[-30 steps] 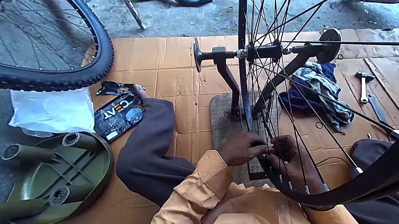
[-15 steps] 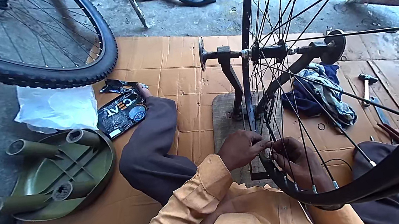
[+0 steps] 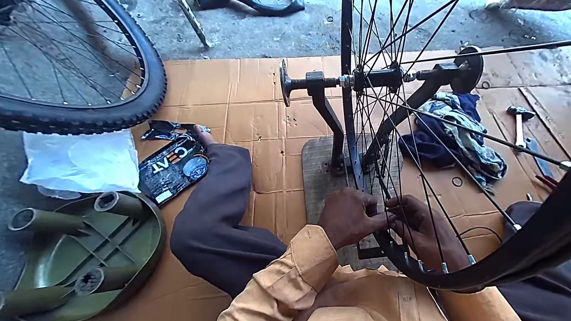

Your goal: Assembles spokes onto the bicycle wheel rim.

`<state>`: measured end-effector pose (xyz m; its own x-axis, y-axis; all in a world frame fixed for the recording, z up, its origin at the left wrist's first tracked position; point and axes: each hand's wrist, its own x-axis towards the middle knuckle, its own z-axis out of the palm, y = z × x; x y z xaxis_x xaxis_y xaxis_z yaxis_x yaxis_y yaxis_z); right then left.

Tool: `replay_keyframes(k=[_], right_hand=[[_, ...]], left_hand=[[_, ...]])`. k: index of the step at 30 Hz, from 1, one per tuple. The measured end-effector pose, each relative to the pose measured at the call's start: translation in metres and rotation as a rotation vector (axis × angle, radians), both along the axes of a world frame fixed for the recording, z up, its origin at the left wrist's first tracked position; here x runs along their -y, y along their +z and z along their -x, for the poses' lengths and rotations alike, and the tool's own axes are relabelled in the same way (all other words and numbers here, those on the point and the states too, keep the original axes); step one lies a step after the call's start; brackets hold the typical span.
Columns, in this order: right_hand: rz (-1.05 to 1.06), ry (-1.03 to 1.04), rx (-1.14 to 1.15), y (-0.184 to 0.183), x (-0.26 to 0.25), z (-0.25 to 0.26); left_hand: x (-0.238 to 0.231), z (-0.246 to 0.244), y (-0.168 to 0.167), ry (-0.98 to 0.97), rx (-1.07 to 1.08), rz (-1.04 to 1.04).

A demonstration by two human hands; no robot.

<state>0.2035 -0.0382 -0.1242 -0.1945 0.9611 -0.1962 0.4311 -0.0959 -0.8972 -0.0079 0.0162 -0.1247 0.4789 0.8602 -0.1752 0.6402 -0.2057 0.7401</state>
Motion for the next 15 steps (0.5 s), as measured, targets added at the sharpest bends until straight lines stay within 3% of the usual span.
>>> replay_keyframes(k=[5,11,15], right_hand=[[-0.015,-0.005,-0.068,-0.001,0.002,-0.002],[-0.020,0.002,-0.155,0.000,0.002,-0.002],[-0.016,-0.018,-0.113,-0.016,0.006,-0.007]], left_hand=[[0.000,0.010,-0.010,0.034,0.126,0.094],[-0.007,0.012,-0.016,-0.122,0.268,0.166],[-0.008,0.008,-0.014,-0.121,0.250,0.150]])
